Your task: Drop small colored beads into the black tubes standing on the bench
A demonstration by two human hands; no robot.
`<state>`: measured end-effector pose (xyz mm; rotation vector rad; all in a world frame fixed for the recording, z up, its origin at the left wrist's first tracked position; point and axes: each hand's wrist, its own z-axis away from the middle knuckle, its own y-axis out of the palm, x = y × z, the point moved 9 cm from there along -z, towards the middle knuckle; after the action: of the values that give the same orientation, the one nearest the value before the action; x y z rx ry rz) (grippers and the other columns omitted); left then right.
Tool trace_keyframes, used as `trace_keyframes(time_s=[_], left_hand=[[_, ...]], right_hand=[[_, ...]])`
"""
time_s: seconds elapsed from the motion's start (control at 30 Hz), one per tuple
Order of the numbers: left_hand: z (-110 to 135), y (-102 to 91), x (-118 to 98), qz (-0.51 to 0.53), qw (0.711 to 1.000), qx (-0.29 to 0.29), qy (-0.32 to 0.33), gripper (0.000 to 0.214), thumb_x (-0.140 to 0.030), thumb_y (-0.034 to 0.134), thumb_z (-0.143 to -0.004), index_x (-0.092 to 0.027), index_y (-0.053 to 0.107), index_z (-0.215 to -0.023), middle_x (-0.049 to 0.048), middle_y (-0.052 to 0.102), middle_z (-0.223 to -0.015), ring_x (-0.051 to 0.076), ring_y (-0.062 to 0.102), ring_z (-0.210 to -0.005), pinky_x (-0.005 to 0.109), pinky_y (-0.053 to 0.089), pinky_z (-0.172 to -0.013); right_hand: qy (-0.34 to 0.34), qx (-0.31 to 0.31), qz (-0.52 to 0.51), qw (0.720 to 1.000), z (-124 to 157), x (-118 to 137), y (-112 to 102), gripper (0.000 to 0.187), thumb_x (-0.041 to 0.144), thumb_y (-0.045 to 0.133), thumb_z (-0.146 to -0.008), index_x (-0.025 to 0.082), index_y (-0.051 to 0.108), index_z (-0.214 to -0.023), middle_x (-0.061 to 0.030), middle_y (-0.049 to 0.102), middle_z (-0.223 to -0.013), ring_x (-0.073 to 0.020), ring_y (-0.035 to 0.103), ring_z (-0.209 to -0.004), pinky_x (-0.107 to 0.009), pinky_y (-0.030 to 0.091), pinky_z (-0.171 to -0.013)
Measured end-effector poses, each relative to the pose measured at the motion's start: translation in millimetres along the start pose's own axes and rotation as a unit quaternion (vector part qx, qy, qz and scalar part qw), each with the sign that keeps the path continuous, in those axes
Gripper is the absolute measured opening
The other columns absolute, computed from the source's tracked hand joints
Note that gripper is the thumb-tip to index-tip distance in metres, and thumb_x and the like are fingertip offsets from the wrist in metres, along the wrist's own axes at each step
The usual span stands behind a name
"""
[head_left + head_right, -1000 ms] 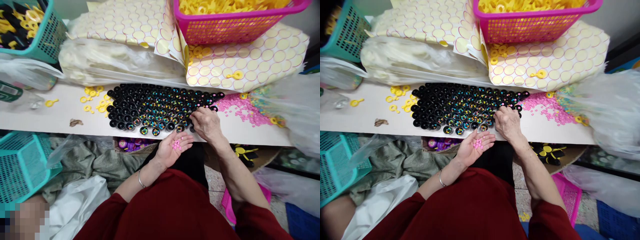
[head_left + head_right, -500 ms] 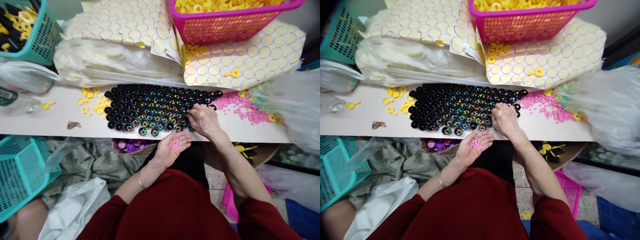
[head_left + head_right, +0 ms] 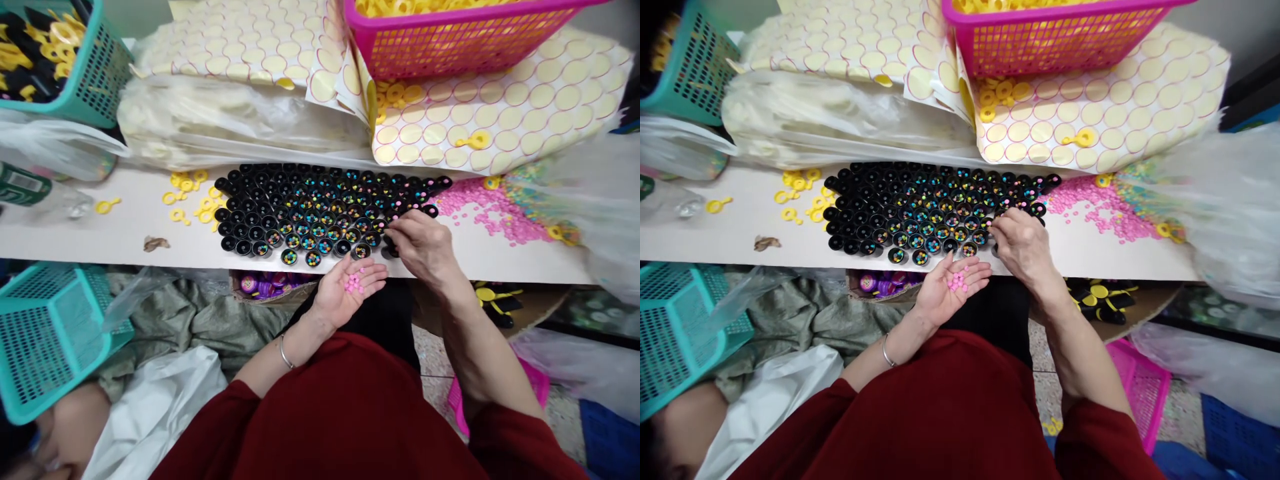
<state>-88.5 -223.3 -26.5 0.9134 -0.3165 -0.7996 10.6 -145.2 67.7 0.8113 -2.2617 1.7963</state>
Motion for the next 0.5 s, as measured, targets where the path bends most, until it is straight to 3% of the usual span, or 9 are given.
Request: trace_keyframes(time_s=[0.1,0.23,0.5], left_hand=[[0,3.8,2,0.009,1.0,0.014,-0.008,0.055,-0.042,0.027,-0.096,-0.006,0.067,-0.088,0.0151,0.068,-0.084,0.021,0.066,-0.084,0.035,0.047,-0.087],[0,7.3,1,0.031,0.999,0.029,0.007,0.057,-0.042,0.025,-0.097,-0.005,0.068,-0.089,0.008,0.064,-0.071,0.01,0.057,-0.061,0.025,0.046,-0.071],[1,6.9,3,0.013,0.999,0.035,0.012,0.058,-0.042,0.024,-0.098,-0.005,0.068,-0.087,0.0056,0.058,-0.067,0.008,0.049,-0.057,0.02,0.04,-0.061]], right_hand=[[-0.038,0.022,-0.058,0.997,21,23,-1,0.023,0.029,0.047,-0.091,0.019,0.066,-0.083,-0.0054,0.062,-0.082,-0.015,0.056,-0.073,-0.03,0.041,-0.066],[-0.114,0.055,-0.016,0.992,45,52,12,0.02,0.025,0.049,-0.091,0.018,0.067,-0.084,-0.0045,0.062,-0.077,-0.0145,0.053,-0.071,-0.03,0.038,-0.066],[-0.132,0.001,0.073,0.989,57,60,20,0.018,0.016,0.047,-0.089,0.015,0.063,-0.083,-0.005,0.059,-0.076,-0.0147,0.047,-0.071,-0.03,0.032,-0.065]])
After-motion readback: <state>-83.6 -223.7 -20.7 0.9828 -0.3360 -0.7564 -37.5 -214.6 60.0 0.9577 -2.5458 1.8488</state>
